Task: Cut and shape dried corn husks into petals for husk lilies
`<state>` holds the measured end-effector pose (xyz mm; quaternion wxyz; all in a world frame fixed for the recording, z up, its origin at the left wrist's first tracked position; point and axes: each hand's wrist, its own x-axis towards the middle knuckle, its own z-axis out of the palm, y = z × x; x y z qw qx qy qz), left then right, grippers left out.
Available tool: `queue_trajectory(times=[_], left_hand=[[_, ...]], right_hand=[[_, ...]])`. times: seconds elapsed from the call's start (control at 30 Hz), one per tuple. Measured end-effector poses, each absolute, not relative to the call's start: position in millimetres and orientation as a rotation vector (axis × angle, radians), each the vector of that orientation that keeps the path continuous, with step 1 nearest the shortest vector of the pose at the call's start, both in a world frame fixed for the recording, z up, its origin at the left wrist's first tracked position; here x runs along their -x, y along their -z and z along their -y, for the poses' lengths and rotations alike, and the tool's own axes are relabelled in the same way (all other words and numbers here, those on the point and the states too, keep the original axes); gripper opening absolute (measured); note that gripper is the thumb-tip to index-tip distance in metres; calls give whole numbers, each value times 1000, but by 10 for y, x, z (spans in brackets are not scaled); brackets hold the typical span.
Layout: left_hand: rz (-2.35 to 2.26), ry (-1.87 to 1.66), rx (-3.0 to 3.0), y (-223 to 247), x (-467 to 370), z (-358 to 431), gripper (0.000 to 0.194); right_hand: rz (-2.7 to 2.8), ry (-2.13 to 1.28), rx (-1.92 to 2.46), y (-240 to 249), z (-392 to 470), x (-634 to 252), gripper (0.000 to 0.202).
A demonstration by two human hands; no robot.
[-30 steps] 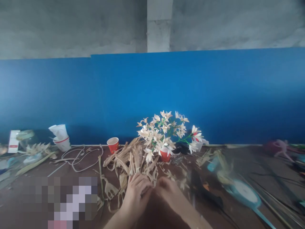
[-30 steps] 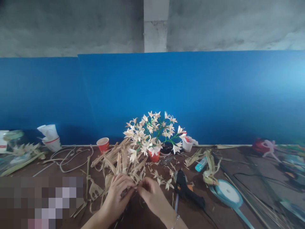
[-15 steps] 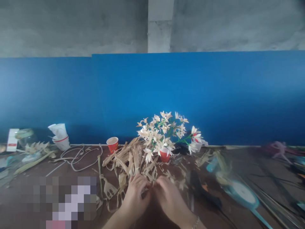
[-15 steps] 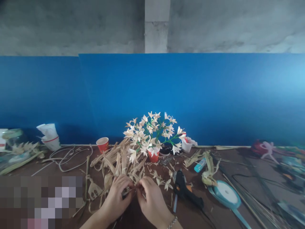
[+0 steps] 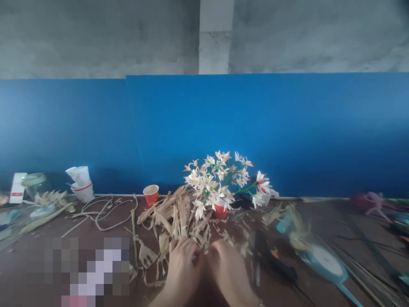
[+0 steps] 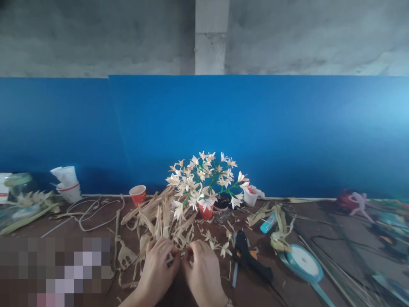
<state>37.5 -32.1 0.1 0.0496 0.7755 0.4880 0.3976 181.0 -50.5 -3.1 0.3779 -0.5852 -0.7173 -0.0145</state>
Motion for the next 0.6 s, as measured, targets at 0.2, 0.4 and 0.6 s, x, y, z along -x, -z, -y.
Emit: queue_trajectory(times=[0.2, 0.4, 0.6], left_hand=[[-1422, -1146, -2365, -89, -308, 280, 16], [-1411, -1130, -2413, -44, -362, 339, 15], [-1573, -1141, -2407, -15, -363, 339, 13]], right_hand=[[1894, -152, 1252, -45, 470, -1925, 21], [1966, -38, 1333, -33, 507, -1821, 18], [1905, 26, 1361, 2, 514, -1768, 18]])
